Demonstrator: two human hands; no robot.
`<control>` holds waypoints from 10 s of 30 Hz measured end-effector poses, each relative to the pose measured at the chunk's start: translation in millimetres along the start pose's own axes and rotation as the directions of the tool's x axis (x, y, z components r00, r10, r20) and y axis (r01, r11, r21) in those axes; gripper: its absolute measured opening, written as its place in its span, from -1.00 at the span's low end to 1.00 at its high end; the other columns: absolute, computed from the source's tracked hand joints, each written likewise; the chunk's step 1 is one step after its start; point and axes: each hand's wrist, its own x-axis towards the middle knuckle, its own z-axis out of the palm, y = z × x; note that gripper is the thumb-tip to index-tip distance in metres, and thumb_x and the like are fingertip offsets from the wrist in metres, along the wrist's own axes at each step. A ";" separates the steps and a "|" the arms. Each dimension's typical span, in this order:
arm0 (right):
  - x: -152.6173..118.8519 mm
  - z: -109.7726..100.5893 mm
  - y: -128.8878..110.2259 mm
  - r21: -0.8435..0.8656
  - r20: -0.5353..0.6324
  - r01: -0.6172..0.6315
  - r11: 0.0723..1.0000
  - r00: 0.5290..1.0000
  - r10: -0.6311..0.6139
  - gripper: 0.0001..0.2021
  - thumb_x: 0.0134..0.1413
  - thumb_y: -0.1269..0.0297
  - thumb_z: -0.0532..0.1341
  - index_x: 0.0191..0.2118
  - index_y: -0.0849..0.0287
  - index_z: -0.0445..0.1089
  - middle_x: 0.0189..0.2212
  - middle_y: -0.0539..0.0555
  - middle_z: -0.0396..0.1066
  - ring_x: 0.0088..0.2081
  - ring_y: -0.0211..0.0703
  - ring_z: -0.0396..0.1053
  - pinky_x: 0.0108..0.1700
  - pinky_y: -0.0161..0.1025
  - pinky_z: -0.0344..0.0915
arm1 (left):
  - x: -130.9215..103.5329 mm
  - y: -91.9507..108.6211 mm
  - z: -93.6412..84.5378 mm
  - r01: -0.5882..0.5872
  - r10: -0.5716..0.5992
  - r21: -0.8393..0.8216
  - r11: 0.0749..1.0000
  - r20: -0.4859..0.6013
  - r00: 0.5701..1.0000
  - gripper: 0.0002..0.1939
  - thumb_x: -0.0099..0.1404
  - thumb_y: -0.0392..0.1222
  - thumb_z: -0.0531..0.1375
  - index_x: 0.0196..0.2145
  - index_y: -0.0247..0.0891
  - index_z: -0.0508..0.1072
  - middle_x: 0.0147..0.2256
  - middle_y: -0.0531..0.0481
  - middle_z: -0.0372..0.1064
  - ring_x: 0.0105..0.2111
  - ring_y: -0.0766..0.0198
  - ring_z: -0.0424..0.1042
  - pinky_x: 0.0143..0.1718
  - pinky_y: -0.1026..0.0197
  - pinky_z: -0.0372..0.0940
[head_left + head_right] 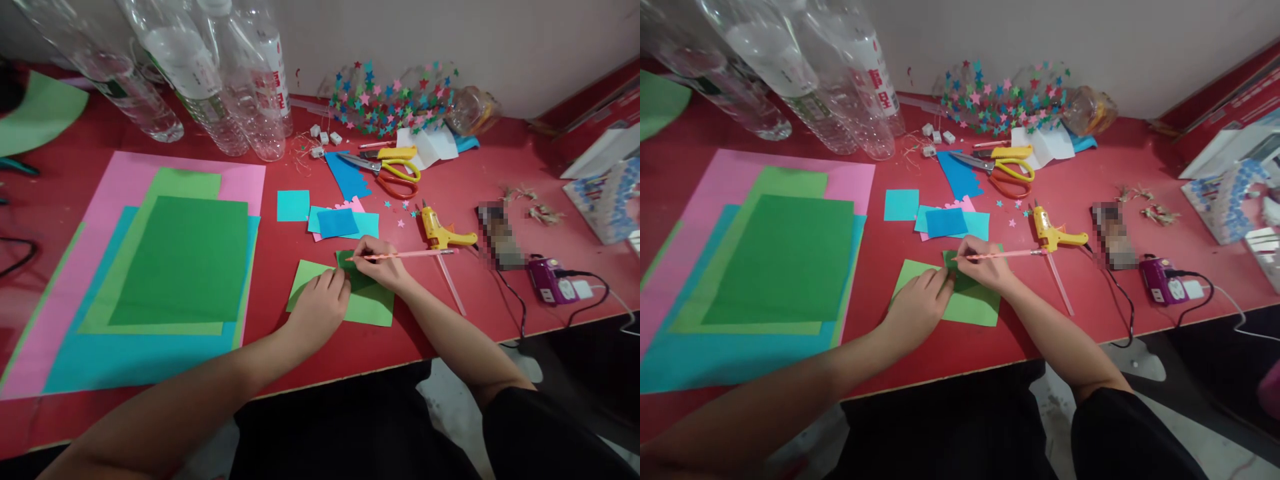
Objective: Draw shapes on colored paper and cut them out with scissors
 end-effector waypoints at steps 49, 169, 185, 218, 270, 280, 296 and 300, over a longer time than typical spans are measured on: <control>-3.3 -1.5 8.2 -0.100 0.070 0.137 0.986 0.989 -0.131 -0.89 -0.04 0.34 0.13 -0.53 0.14 0.27 -0.58 -0.05 0.32 -0.53 -0.31 0.20 -0.46 -0.35 0.11 | -2.6 -21.0 2.7 -0.010 0.034 -0.147 0.989 0.164 0.986 -0.61 0.31 -0.41 0.02 0.07 -0.46 0.37 0.12 -0.47 0.26 -0.09 -0.01 0.38 -0.17 0.02 0.32; -9.5 5.9 9.8 -0.276 -0.121 0.043 0.960 0.990 -0.079 -0.88 -0.07 0.34 0.10 -0.54 0.11 0.15 -0.64 -0.08 0.20 -0.59 -0.31 0.12 -0.49 -0.35 0.06 | 5.0 -24.3 -3.9 0.092 -0.037 -0.255 0.963 0.212 0.977 -0.68 0.37 -0.30 0.02 0.01 -0.32 0.43 0.18 -0.33 0.20 -0.08 -0.01 0.30 -0.16 0.00 0.29; -11.4 5.6 12.3 -0.273 0.111 0.257 0.927 0.966 -0.235 -0.91 -0.01 0.39 0.11 -0.48 0.12 0.20 -0.61 -0.07 0.26 -0.57 -0.32 0.14 -0.48 -0.37 0.07 | 4.2 -22.7 -2.6 0.111 -0.057 -0.257 0.960 0.209 0.976 -0.68 0.36 -0.31 0.02 0.02 -0.34 0.43 0.17 -0.35 0.20 -0.06 -0.03 0.31 -0.12 -0.04 0.30; -21.3 -4.4 2.3 -0.039 0.126 0.134 0.990 0.984 -0.129 -0.94 -0.03 0.37 0.13 -0.48 0.15 0.26 -0.57 -0.05 0.29 -0.54 -0.35 0.17 -0.50 -0.38 0.09 | 6.4 -42.9 0.3 -0.002 -0.003 -0.345 0.939 -0.013 1.000 -0.70 0.40 -0.21 0.04 -0.20 -0.35 0.56 0.02 -0.29 0.41 -0.16 0.08 0.36 -0.15 0.02 0.36; -21.0 -5.3 8.5 -0.130 0.126 0.166 0.978 0.981 -0.150 -0.89 -0.15 0.40 0.08 -0.56 0.13 0.10 -0.65 -0.10 0.12 -0.57 -0.34 0.05 -0.51 -0.35 -0.04 | 6.0 -56.3 -17.2 -0.076 0.141 -0.371 0.926 0.152 0.978 -0.69 0.40 -0.21 0.04 -0.12 -0.22 0.57 0.14 -0.28 0.29 -0.05 0.07 0.34 -0.03 -0.02 0.35; -21.3 -5.2 8.5 -0.137 0.136 0.201 0.970 0.974 -0.183 -0.88 -0.16 0.40 0.08 -0.57 0.13 0.09 -0.67 -0.11 0.10 -0.59 -0.35 0.03 -0.53 -0.36 -0.05 | 6.1 -55.9 -16.0 -0.074 0.138 -0.372 0.925 0.147 0.979 -0.70 0.39 -0.22 0.04 -0.12 -0.22 0.57 0.13 -0.29 0.30 -0.05 0.05 0.35 -0.03 -0.03 0.36; -23.5 1.2 13.1 -0.147 0.180 0.289 0.946 0.948 -0.261 -0.86 0.08 0.32 0.14 -0.48 0.15 0.23 -0.62 -0.07 0.22 -0.57 -0.33 0.15 -0.49 -0.37 0.07 | 6.4 -55.3 -17.2 -0.065 0.129 -0.387 0.920 0.141 0.982 -0.72 0.38 -0.24 0.06 -0.15 -0.25 0.58 0.13 -0.31 0.30 -0.05 0.04 0.36 -0.05 -0.04 0.37; -23.8 1.9 14.5 -0.160 0.192 0.299 0.941 0.944 -0.267 -0.88 0.10 0.31 0.14 -0.45 0.14 0.26 -0.60 -0.06 0.25 -0.56 -0.33 0.18 -0.48 -0.37 0.09 | 6.6 -55.6 -16.7 -0.072 0.134 -0.387 0.919 0.136 0.982 -0.73 0.38 -0.24 0.07 -0.17 -0.26 0.58 0.12 -0.31 0.31 -0.05 0.04 0.36 -0.04 -0.04 0.36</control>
